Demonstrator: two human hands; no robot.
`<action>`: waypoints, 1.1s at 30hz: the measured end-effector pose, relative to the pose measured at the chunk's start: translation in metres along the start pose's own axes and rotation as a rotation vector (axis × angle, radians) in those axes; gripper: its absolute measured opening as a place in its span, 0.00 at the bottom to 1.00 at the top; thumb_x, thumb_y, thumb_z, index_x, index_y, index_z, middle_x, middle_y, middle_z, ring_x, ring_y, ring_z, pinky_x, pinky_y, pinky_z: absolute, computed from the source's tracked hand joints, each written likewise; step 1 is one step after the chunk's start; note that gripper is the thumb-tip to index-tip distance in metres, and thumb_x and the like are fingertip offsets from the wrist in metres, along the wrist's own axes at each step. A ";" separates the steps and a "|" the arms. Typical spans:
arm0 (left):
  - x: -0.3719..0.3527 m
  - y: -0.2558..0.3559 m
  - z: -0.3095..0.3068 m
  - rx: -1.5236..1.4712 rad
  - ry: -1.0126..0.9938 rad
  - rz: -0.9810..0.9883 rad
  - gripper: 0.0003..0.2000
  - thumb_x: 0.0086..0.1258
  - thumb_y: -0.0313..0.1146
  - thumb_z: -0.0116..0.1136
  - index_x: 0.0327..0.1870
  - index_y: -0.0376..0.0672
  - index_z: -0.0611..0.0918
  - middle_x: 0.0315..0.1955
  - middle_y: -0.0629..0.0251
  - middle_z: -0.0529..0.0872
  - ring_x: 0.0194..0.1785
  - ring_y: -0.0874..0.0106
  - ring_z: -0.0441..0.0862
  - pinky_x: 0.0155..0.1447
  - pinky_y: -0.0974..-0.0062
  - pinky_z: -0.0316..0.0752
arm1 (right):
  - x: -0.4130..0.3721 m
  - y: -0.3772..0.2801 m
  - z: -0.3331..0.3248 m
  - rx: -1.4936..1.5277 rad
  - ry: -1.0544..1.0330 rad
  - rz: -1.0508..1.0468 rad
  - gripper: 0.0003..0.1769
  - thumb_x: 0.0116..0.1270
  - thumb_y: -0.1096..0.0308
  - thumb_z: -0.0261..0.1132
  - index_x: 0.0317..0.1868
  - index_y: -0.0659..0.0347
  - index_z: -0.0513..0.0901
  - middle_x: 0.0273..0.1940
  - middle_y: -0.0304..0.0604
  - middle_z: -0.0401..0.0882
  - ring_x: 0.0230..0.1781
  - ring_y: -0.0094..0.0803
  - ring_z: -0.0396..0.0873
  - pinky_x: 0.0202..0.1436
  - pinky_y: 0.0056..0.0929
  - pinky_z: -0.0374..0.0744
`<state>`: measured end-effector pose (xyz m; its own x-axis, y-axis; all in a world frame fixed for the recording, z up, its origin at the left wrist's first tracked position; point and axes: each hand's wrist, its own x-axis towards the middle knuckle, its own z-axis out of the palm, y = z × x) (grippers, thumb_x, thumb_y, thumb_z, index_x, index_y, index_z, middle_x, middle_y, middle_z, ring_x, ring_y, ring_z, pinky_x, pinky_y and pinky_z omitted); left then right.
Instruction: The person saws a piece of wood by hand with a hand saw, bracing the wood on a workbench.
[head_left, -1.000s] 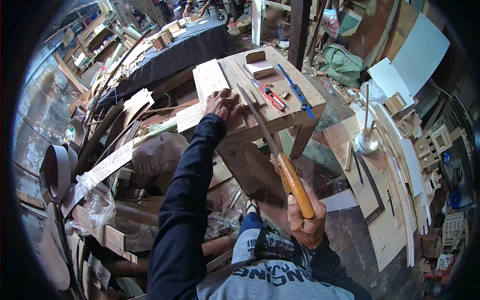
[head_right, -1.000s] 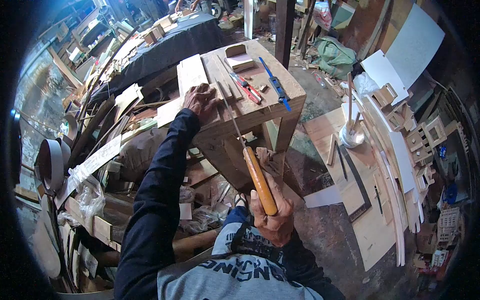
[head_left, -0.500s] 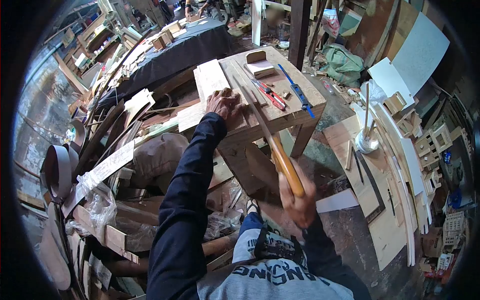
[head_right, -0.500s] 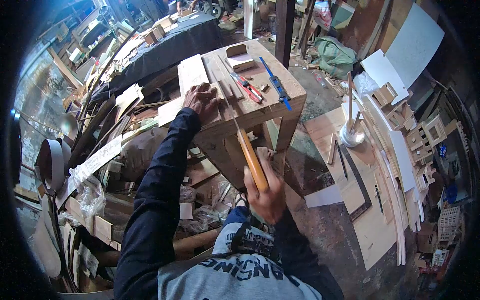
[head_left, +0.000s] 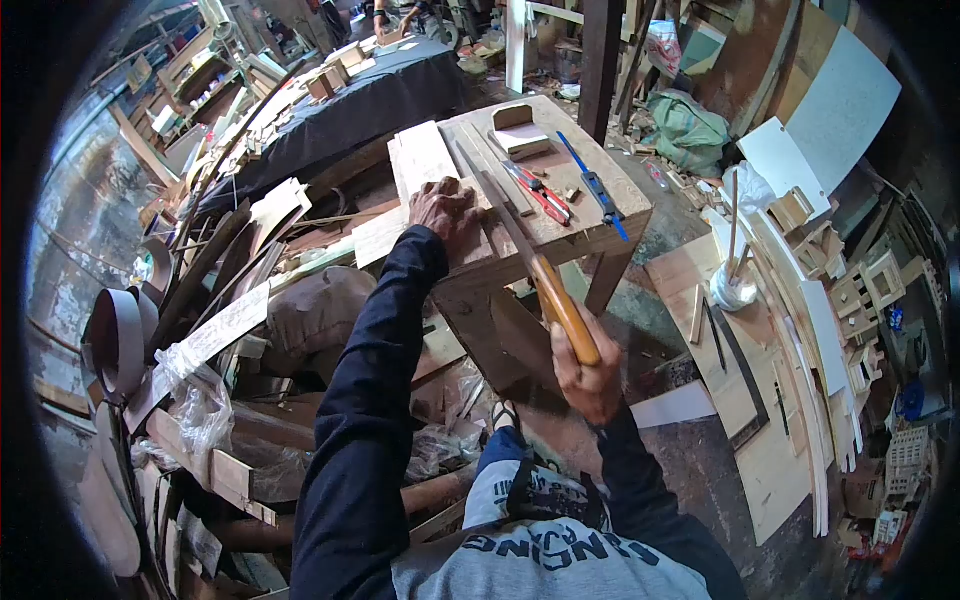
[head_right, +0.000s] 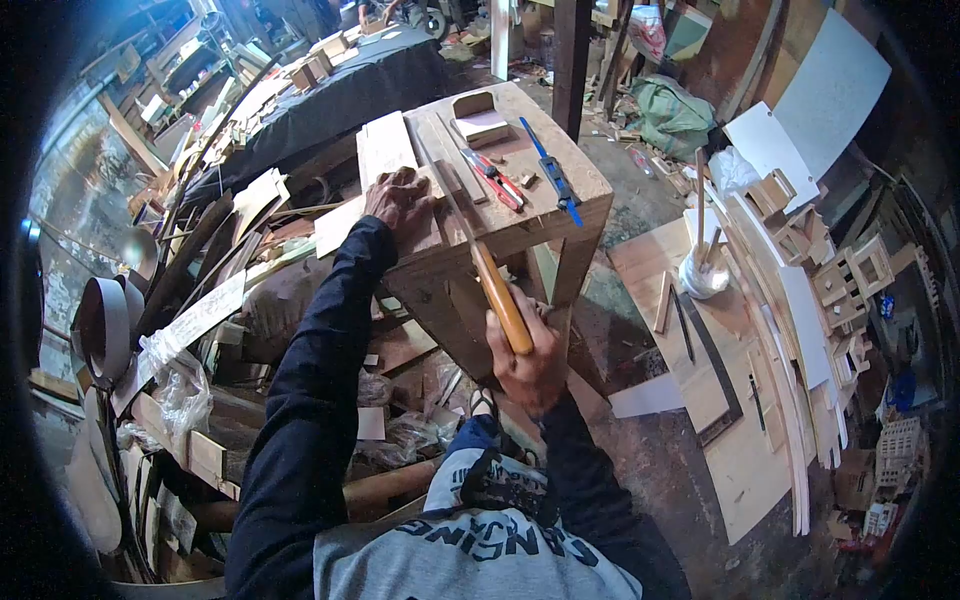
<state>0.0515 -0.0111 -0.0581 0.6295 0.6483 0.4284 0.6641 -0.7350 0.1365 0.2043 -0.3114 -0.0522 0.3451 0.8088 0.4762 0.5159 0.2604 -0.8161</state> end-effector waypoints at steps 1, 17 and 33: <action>-0.004 0.006 -0.008 -0.023 -0.013 -0.014 0.22 0.67 0.49 0.57 0.53 0.45 0.88 0.60 0.50 0.81 0.61 0.48 0.75 0.66 0.53 0.70 | -0.008 -0.009 -0.009 0.012 -0.046 0.049 0.25 0.71 0.69 0.64 0.64 0.74 0.74 0.54 0.64 0.82 0.56 0.56 0.83 0.60 0.43 0.79; 0.004 -0.027 0.019 -0.014 0.026 0.032 0.22 0.68 0.50 0.59 0.56 0.48 0.86 0.61 0.49 0.80 0.62 0.45 0.74 0.67 0.50 0.68 | 0.008 0.006 0.020 0.011 0.072 -0.020 0.25 0.70 0.66 0.65 0.64 0.71 0.75 0.42 0.61 0.83 0.41 0.55 0.83 0.46 0.42 0.80; -0.007 0.002 -0.017 -0.078 -0.050 0.100 0.23 0.68 0.49 0.60 0.56 0.41 0.86 0.62 0.46 0.79 0.66 0.46 0.72 0.71 0.54 0.67 | -0.022 -0.024 -0.005 0.041 0.013 0.104 0.23 0.72 0.66 0.63 0.60 0.75 0.77 0.50 0.62 0.84 0.50 0.49 0.86 0.53 0.36 0.82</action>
<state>0.0416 -0.0207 -0.0453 0.7115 0.5789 0.3982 0.5649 -0.8083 0.1657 0.1880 -0.3382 -0.0411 0.4050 0.8259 0.3923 0.4448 0.1970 -0.8737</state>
